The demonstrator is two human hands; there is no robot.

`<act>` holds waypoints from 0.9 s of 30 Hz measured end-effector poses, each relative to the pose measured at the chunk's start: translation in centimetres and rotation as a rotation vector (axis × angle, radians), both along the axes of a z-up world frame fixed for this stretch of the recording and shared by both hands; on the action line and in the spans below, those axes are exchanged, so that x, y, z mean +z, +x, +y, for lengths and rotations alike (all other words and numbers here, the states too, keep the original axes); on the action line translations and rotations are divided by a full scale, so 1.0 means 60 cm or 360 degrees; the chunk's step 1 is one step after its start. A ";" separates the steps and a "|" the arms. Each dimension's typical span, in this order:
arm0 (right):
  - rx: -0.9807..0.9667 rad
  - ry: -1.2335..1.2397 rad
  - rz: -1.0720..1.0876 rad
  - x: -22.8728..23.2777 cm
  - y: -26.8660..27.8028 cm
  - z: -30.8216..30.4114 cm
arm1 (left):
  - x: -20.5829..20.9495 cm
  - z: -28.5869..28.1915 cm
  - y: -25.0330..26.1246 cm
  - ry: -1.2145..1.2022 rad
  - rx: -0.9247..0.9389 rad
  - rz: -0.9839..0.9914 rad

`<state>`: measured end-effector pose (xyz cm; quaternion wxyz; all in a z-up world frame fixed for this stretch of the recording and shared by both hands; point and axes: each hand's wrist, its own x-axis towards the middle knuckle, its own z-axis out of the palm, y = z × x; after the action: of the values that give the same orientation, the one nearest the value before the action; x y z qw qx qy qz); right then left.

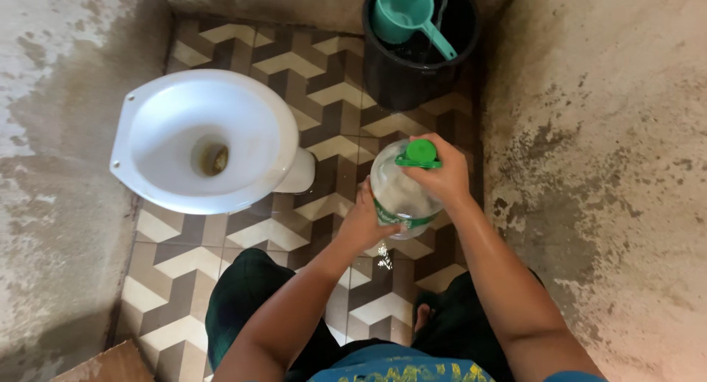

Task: The person pours water from a large plastic bottle into a bucket, then transfers some water into a smaller bottle. They return to the bathroom and pour water from the large bottle into a squat toilet.

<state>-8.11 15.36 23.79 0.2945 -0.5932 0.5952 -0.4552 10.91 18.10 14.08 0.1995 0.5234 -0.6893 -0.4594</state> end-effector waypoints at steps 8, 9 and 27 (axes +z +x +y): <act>-0.0061 -0.0211 -0.0327 -0.022 -0.012 -0.031 | 0.055 -0.030 0.044 -0.0213 0.0100 0.0018; -0.0149 -0.0074 -0.0498 -0.025 -0.019 -0.037 | 0.063 -0.035 0.040 -0.0087 0.0049 -0.0059; -0.0349 -0.0272 -0.0543 -0.046 -0.083 -0.049 | 0.038 -0.037 0.058 -0.0398 0.0316 0.0064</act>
<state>-13.08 12.40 21.02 0.2883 -0.4620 0.5569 -0.6272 14.40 15.86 16.38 0.3212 0.5507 -0.6820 -0.3583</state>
